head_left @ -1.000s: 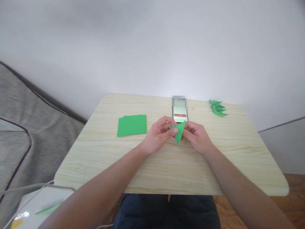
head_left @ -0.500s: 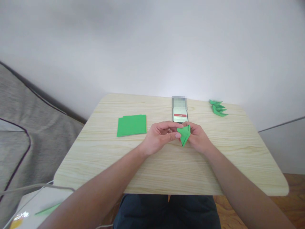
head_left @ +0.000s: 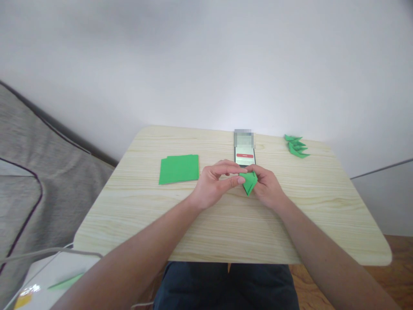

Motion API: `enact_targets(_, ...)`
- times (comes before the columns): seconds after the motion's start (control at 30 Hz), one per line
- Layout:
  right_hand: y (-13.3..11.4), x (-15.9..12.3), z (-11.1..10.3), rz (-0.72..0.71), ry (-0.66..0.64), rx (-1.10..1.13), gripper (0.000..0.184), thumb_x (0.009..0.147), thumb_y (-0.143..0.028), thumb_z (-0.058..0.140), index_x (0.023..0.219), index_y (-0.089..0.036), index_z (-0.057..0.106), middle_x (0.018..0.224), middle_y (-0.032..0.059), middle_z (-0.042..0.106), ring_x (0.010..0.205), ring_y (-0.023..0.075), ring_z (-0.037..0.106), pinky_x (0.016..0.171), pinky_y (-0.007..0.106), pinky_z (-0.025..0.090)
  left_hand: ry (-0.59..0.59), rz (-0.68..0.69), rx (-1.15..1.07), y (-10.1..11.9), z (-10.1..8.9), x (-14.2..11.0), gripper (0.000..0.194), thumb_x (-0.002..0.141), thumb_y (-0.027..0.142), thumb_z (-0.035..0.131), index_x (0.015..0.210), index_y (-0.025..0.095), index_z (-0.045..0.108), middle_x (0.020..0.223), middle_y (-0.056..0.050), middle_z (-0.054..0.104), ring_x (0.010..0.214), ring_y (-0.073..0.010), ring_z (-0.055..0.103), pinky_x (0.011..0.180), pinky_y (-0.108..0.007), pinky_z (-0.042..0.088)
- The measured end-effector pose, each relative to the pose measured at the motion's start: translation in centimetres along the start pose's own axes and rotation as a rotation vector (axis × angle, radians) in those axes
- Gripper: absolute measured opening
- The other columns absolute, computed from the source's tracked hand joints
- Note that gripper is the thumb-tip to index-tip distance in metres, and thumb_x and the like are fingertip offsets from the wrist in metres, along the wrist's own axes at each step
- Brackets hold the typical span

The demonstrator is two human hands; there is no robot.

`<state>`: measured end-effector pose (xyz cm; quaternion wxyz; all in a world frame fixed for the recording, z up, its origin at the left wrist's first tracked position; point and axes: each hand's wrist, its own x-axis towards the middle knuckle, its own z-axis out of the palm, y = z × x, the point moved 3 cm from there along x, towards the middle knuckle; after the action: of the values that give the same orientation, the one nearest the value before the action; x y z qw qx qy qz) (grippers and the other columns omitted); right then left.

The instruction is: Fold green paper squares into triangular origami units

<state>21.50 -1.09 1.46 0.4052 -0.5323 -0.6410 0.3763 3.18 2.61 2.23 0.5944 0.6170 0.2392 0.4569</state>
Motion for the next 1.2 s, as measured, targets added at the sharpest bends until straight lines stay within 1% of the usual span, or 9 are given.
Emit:
enact_targets(0.23,-0.2,-0.2,0.1,-0.017,-0.041,-0.022,0.024,0.098,-0.043,0.064,0.106,-0.024,0.076,0.090,0.0020,0.075,0.080,0.0192,0.065,0.072,0.032,0.050,0.034,-0.010,0.012,-0.1,-0.3,0.1,0.018,0.082,0.032,0.085,0.099,0.025,0.086,0.107,-0.010,0.077,0.104,-0.0234,0.069,0.093,-0.038,0.053)
enact_targets(0.4,0.4,-0.2,-0.1,-0.015,0.111,0.080,0.033,0.087,-0.046,0.078,0.112,-0.025,0.075,0.100,0.0048,0.078,0.084,0.0207,0.071,0.072,0.033,0.055,0.072,0.010,0.003,-0.1,-0.6,0.1,0.014,0.082,0.030,0.085,0.096,0.025,0.086,0.103,-0.009,0.077,0.100,-0.0218,0.068,0.091,-0.036,0.053)
enact_targets(0.6,-0.3,-0.3,-0.6,-0.030,0.260,0.030,0.021,0.086,-0.040,0.079,0.099,-0.023,0.079,0.090,0.0052,0.079,0.078,0.0202,0.073,0.072,0.034,0.058,0.121,0.006,0.009,-0.2,-0.7,0.2,0.014,0.083,0.031,0.085,0.095,0.025,0.085,0.099,-0.007,0.075,0.095,-0.0189,0.067,0.085,-0.032,0.051)
enact_targets(0.77,-1.0,-0.3,-0.5,-0.029,0.201,-0.051,0.016,0.089,-0.037,0.074,0.092,-0.023,0.080,0.082,0.0032,0.079,0.072,0.0190,0.070,0.066,0.031,0.055,0.184,-0.040,-0.063,-0.3,-0.7,0.3,0.015,0.080,0.034,0.086,0.086,0.021,0.082,0.090,-0.005,0.075,0.086,-0.0173,0.067,0.077,-0.030,0.052)
enact_targets(0.9,-1.2,-0.4,-0.2,-0.020,0.075,-0.092,0.020,0.093,-0.040,0.070,0.089,-0.023,0.081,0.086,0.0041,0.080,0.077,0.0206,0.071,0.068,0.032,0.054,0.212,-0.098,-0.077,-0.3,-0.7,0.4,0.022,0.080,0.037,0.086,0.079,0.017,0.078,0.078,-0.003,0.074,0.073,-0.0148,0.065,0.071,-0.029,0.052)
enact_targets(0.97,-1.0,-0.4,-0.2,-0.018,0.048,-0.066,0.020,0.093,-0.040,0.070,0.094,-0.023,0.080,0.089,0.0043,0.079,0.080,0.0213,0.071,0.071,0.034,0.055,0.215,-0.119,-0.084,-0.3,-0.7,0.4,0.024,0.079,0.038,0.086,0.078,0.016,0.077,0.075,-0.003,0.074,0.070,-0.0138,0.063,0.070,-0.028,0.051)
enact_targets(1.03,-1.0,-0.4,-0.3,-0.040,0.066,0.006,0.020,0.093,-0.036,0.071,0.108,-0.025,0.078,0.096,0.0046,0.079,0.085,0.0217,0.072,0.078,0.036,0.057,0.215,-0.133,-0.084,-0.4,-0.7,0.4,0.025,0.078,0.039,0.087,0.078,0.016,0.076,0.075,-0.002,0.073,0.069,-0.0128,0.062,0.070,-0.027,0.051)
enact_targets(1.1,-1.1,-0.5,-0.4,-0.090,0.094,0.085,0.033,0.091,-0.030,0.072,0.124,-0.027,0.071,0.106,0.0053,0.077,0.091,0.0217,0.072,0.085,0.038,0.058,0.211,-0.153,-0.066,-0.4,-0.7,0.5,0.026,0.078,0.039,0.086,0.078,0.015,0.076,0.074,-0.002,0.072,0.068,-0.0120,0.061,0.069,-0.026,0.050)
enact_targets(1.2,-1.5,-0.6,-0.5,-0.170,0.122,0.123,0.038,0.089,-0.024,0.074,0.126,-0.029,0.068,0.108,0.0051,0.075,0.094,0.0213,0.072,0.089,0.040,0.058,0.218,-0.196,-0.041,-0.6,-0.7,0.5,0.028,0.078,0.041,0.085,0.076,0.015,0.074,0.070,-0.001,0.070,0.064,-0.0119,0.058,0.064,-0.026,0.047)
